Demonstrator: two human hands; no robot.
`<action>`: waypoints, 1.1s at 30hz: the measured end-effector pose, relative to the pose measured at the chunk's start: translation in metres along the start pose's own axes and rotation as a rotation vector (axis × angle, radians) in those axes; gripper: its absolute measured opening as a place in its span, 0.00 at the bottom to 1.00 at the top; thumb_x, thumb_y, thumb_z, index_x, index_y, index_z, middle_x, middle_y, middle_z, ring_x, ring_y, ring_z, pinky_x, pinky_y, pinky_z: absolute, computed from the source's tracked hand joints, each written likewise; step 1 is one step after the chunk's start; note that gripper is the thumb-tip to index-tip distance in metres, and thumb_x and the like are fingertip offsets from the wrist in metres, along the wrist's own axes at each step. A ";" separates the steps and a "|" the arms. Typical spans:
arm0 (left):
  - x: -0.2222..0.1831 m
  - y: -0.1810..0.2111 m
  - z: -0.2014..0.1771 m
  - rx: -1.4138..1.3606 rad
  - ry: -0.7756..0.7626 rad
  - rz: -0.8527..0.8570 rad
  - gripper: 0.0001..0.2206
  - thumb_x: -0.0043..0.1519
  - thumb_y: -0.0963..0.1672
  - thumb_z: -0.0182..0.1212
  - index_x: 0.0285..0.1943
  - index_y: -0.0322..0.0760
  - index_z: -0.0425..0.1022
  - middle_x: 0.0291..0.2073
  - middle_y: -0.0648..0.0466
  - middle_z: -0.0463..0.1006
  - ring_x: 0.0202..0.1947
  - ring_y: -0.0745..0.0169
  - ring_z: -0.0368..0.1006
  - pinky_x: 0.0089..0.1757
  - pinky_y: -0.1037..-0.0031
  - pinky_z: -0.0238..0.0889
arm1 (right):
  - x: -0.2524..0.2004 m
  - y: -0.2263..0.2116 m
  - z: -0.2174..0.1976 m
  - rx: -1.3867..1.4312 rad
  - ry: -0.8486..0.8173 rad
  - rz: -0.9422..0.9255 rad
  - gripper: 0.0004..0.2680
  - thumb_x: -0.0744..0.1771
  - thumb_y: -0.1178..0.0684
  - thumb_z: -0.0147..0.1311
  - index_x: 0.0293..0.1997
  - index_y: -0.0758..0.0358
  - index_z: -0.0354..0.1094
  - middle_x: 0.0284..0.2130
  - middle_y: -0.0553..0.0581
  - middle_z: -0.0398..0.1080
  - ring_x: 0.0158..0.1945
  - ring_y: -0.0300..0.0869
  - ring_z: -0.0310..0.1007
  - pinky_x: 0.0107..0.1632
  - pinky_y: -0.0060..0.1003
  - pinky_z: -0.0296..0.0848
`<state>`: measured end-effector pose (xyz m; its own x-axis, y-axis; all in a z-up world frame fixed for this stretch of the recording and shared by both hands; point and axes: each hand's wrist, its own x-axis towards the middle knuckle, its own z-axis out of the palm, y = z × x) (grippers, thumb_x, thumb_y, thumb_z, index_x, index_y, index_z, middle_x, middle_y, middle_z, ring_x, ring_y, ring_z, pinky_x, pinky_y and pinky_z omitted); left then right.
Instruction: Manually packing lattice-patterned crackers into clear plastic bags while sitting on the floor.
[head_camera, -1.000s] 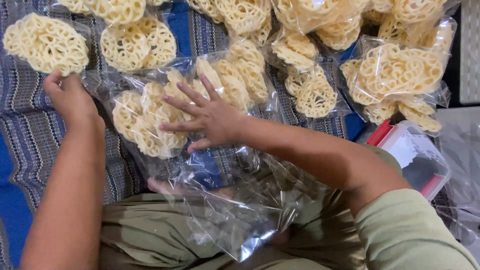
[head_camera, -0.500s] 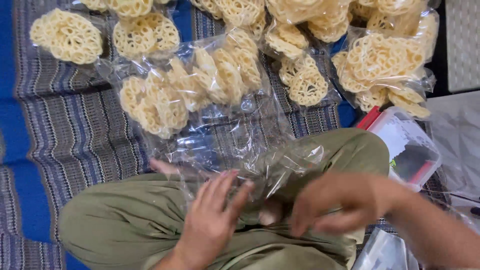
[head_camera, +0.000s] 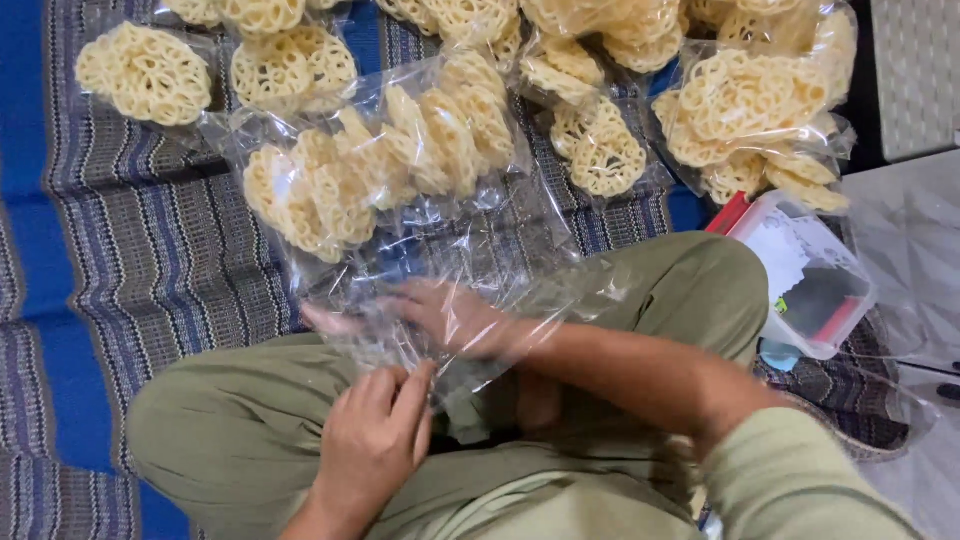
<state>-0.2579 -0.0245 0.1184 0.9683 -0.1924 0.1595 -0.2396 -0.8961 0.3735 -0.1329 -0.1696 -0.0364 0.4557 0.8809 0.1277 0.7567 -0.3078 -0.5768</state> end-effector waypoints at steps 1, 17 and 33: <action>0.004 0.000 -0.005 -0.037 0.042 0.027 0.18 0.55 0.41 0.63 0.55 0.36 0.78 0.37 0.53 0.73 0.31 0.59 0.69 0.35 0.70 0.66 | 0.017 -0.001 0.002 -0.056 0.091 0.048 0.20 0.61 0.56 0.58 0.60 0.59 0.67 0.55 0.60 0.71 0.54 0.51 0.74 0.53 0.43 0.74; 0.029 -0.021 -0.016 -0.364 -0.179 0.298 0.20 0.54 0.47 0.68 0.54 0.34 0.76 0.35 0.54 0.74 0.29 0.59 0.71 0.34 0.72 0.67 | 0.105 0.029 0.050 0.202 0.208 0.243 0.13 0.63 0.63 0.52 0.52 0.59 0.71 0.39 0.59 0.80 0.36 0.49 0.81 0.45 0.41 0.81; 0.185 -0.168 0.104 0.057 -0.161 -0.254 0.30 0.62 0.65 0.54 0.73 0.68 0.66 0.79 0.39 0.40 0.74 0.18 0.31 0.59 0.16 0.35 | 0.069 0.101 0.036 -0.533 0.429 0.252 0.09 0.64 0.50 0.49 0.42 0.58 0.72 0.33 0.63 0.72 0.45 0.58 0.73 0.49 0.57 0.70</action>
<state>-0.0307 0.0493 -0.0099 0.9965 -0.0164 -0.0814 0.0115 -0.9437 0.3306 -0.0419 -0.1270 -0.1154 0.7071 0.5756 0.4107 0.6804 -0.7121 -0.1732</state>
